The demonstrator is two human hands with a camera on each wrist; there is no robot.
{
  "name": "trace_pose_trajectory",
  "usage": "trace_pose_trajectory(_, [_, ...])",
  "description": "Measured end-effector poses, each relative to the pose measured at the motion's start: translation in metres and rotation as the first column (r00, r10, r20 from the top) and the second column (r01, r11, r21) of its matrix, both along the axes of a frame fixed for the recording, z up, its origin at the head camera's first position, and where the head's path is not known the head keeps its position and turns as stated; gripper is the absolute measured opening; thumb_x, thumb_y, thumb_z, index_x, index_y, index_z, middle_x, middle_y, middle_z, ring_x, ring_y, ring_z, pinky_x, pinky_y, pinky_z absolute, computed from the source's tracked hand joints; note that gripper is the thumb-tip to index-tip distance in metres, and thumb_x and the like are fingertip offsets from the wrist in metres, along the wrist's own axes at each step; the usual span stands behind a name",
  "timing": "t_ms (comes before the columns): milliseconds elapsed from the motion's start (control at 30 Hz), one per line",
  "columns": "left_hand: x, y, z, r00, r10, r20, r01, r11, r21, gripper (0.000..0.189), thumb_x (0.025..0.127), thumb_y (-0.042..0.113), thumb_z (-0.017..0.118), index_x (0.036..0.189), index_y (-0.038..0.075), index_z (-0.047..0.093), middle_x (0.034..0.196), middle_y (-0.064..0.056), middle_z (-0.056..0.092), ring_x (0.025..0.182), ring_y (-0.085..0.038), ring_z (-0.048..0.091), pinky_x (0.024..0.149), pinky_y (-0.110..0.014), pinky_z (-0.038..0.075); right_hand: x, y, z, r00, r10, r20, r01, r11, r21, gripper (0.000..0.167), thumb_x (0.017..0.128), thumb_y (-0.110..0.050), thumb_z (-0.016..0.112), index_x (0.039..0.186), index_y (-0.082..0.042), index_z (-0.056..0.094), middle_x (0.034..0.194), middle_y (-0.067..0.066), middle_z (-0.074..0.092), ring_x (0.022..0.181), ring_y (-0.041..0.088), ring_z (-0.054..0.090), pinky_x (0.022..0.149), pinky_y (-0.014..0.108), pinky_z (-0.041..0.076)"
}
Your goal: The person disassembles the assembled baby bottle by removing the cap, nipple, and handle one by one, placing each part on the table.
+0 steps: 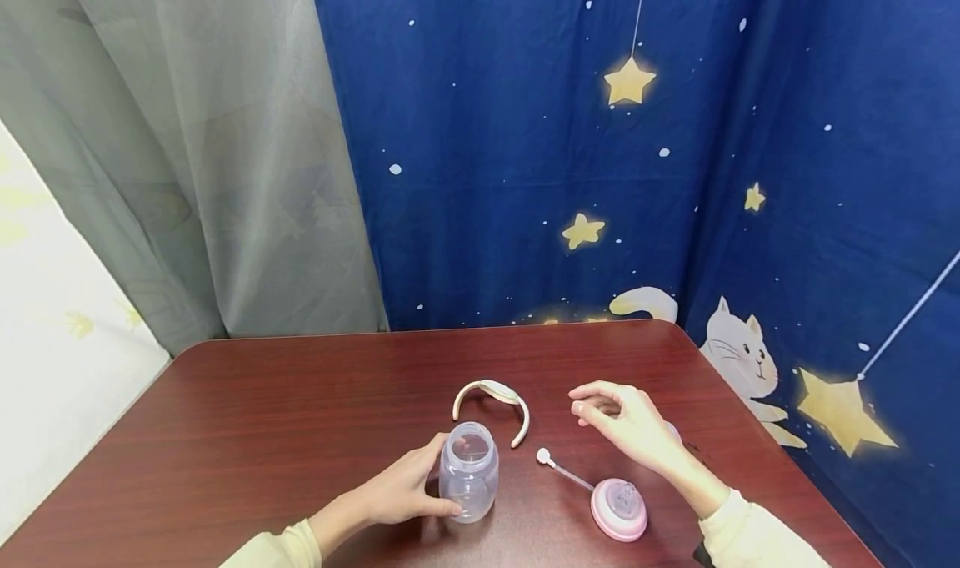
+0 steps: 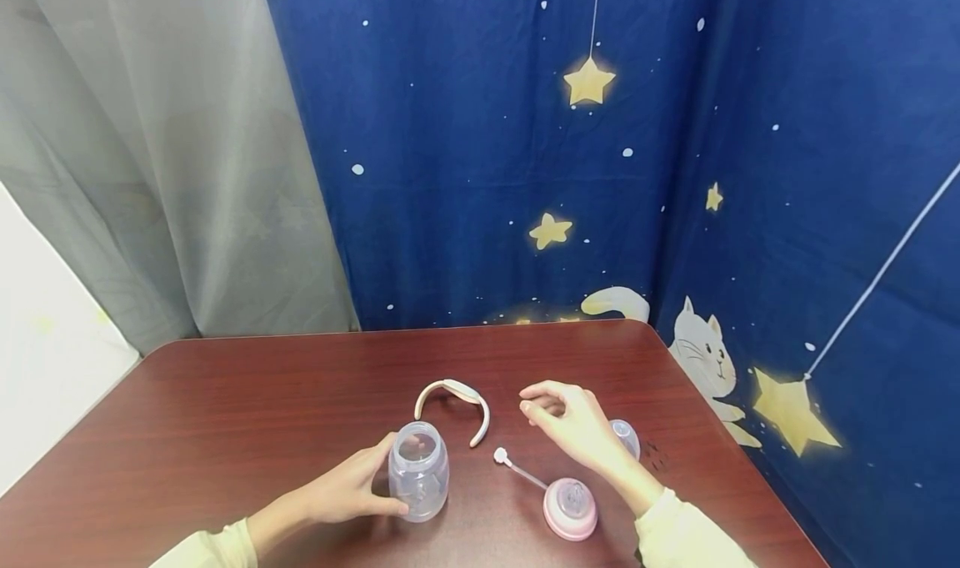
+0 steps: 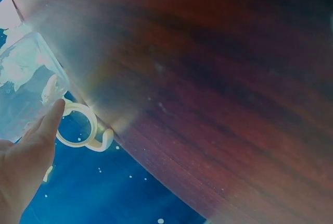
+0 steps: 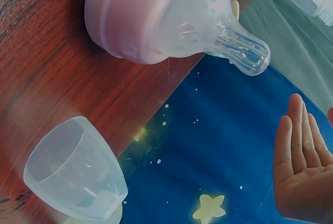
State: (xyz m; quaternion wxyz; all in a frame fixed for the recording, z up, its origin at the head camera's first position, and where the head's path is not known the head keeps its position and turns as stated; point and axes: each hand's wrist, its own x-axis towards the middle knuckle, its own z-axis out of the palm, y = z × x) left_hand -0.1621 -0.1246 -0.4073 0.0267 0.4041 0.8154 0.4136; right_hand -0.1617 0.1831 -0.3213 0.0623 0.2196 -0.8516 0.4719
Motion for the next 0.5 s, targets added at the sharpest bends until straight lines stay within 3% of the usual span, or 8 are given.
trace_pose_trajectory(233, [0.002,-0.002,0.003,1.000,0.009,-0.030,-0.010,0.999,-0.034,0.067,0.072,0.027,0.072,0.123,0.006,0.034,0.110,0.001,0.052,0.103,-0.012,0.049,0.089,-0.031,0.036,-0.001,0.001,-0.001,1.000,0.006,-0.011,-0.006,1.000,0.001,0.017,0.082,-0.008,0.061,0.098,-0.003,0.062,0.081,0.003,0.064,0.072,0.024,0.062,0.064,0.027,0.046])
trace_pose_trajectory(500, [0.000,-0.003,0.001,1.000,-0.010,-0.011,0.009,0.999,-0.032,0.070,0.073,0.027,0.071,0.126,0.003,0.031,0.114,-0.002,0.051,0.106,-0.014,0.048,0.090,-0.031,0.035,-0.019,0.011,-0.025,0.999,0.024,-0.021,-0.024,1.000,-0.002,0.020,0.082,-0.019,0.063,0.099,-0.009,0.063,0.081,-0.004,0.064,0.073,0.021,0.062,0.064,0.026,0.046])
